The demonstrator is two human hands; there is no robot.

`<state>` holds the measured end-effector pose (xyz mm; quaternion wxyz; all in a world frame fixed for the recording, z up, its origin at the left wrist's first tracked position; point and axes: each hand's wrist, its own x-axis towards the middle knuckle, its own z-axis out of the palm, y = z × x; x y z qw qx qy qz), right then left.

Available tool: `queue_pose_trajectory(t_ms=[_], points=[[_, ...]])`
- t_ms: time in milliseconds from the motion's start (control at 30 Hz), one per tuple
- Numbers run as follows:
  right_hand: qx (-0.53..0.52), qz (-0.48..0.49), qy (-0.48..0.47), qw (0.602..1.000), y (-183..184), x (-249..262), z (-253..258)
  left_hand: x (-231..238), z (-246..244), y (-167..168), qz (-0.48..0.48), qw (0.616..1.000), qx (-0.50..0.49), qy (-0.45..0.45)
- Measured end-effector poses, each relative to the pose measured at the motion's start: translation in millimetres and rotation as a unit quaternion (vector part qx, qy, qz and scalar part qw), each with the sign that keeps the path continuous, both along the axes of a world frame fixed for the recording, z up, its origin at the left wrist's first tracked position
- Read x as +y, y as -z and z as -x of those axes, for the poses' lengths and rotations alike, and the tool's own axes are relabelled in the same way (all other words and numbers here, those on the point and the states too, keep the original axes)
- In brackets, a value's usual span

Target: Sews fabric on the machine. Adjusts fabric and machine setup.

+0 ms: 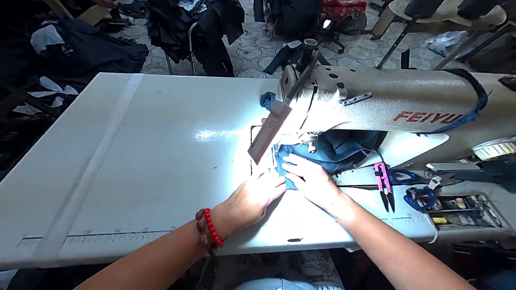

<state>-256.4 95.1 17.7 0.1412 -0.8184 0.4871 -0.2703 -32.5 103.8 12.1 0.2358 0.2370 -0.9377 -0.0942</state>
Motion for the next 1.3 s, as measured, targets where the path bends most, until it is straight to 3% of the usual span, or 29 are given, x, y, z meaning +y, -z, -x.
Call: queue_pose_trajectory(t_ms=[200,400,1300], points=[[0.020,-0.003,-0.025,0.999,-4.8,-6.6,5.0,-6.2,-6.9,-1.1,-0.014,1.000,0.015,-0.007],[0.007,0.098,-0.152,0.983,11.4,4.8,23.6,-4.5,-10.7,1.0,0.003,1.000,0.007,-0.007],[0.002,0.089,-0.129,0.988,8.3,-21.7,15.9,-40.6,-15.7,-1.0,0.029,0.997,-0.042,-0.050]])
